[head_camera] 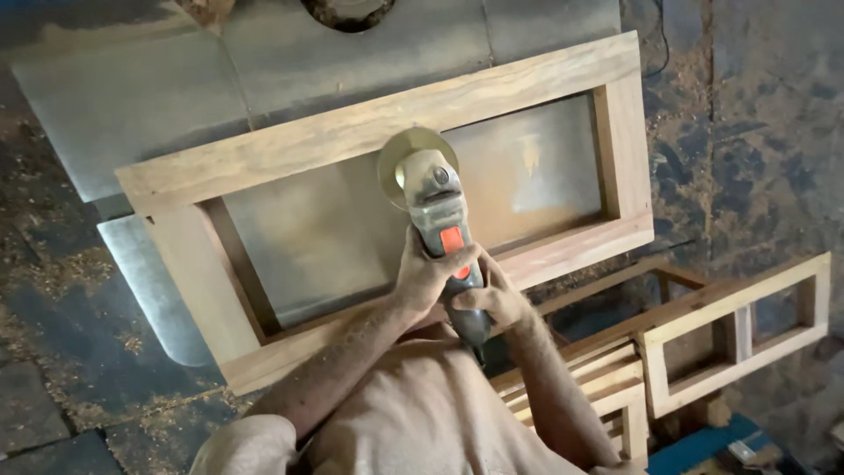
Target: The person uses an angle grinder with a sanding disc to smooth the surfaces of a wooden frame. They repeatedly flip the frame to sand different sides and edges, then place it back on the workbench.
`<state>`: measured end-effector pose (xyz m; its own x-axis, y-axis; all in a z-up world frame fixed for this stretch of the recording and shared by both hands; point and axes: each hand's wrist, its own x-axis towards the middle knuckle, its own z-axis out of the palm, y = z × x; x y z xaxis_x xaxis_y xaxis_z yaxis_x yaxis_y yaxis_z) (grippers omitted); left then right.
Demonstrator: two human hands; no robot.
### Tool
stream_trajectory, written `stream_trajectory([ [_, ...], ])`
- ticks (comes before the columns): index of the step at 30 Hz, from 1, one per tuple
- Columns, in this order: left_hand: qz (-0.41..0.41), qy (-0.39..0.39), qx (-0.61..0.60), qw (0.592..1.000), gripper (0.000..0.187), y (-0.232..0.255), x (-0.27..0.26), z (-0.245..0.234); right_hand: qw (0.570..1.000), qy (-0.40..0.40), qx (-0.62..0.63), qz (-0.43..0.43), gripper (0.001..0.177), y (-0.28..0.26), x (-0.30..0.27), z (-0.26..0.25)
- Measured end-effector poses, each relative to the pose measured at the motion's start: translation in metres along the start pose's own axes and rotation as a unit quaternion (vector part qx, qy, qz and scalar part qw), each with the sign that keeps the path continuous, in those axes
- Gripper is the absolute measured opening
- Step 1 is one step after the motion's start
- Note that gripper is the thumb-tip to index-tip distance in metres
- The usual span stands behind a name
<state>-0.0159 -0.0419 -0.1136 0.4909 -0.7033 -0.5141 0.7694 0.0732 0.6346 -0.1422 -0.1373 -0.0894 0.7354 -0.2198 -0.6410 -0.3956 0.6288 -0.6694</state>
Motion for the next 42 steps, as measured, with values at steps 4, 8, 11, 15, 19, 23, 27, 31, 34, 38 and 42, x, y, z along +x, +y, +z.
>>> stream_trajectory([
  [4, -0.001, 0.037, 0.040, 0.999, 0.068, 0.009, 0.014, 0.003, 0.999, 0.023, 0.008, 0.027, 0.082, -0.001, 0.006, -0.005],
  [8, 0.003, -0.005, -0.002, 1.000, 0.068, 0.009, 0.009, 0.013, 0.999, 0.029, 0.045, 0.001, 0.085, 0.010, -0.004, -0.009],
  [11, -0.047, -0.009, -0.043, 0.998, 0.068, 0.005, 0.009, 0.025, 0.996, 0.047, 0.070, 0.024, 0.086, 0.019, -0.013, -0.020],
  [15, -0.034, -0.026, 0.000, 0.999, 0.065, 0.002, 0.003, 0.027, 0.998, 0.042, 0.025, 0.026, 0.085, 0.025, -0.024, -0.035],
  [19, -0.032, -0.022, 0.008, 0.999, 0.071, -0.003, -0.003, 0.027, 0.999, 0.034, 0.021, -0.004, 0.083, 0.030, -0.032, -0.037],
  [23, -0.052, -0.024, 0.023, 0.998, 0.070, -0.008, -0.007, 0.028, 0.999, 0.052, 0.005, 0.006, 0.080, 0.032, -0.039, -0.037],
  [27, -0.046, -0.010, 0.059, 0.997, 0.074, -0.013, -0.012, 0.028, 0.998, 0.057, 0.014, 0.022, 0.080, 0.037, -0.046, -0.038],
  [31, -0.076, -0.018, 0.034, 0.996, 0.075, -0.014, -0.018, 0.029, 0.998, 0.054, 0.009, 0.021, 0.078, 0.040, -0.053, -0.038],
  [34, -0.067, -0.020, 0.047, 0.996, 0.077, -0.016, -0.023, 0.028, 0.999, 0.052, -0.001, 0.014, 0.077, 0.042, -0.057, -0.036],
  [38, -0.071, -0.030, 0.050, 0.996, 0.076, -0.021, -0.028, 0.028, 0.999, 0.047, 0.003, 0.007, 0.077, 0.044, -0.061, -0.034],
  [42, -0.084, -0.043, 0.041, 0.995, 0.074, -0.028, -0.034, 0.027, 0.999, 0.052, 0.006, 0.013, 0.076, 0.050, -0.070, -0.034],
])
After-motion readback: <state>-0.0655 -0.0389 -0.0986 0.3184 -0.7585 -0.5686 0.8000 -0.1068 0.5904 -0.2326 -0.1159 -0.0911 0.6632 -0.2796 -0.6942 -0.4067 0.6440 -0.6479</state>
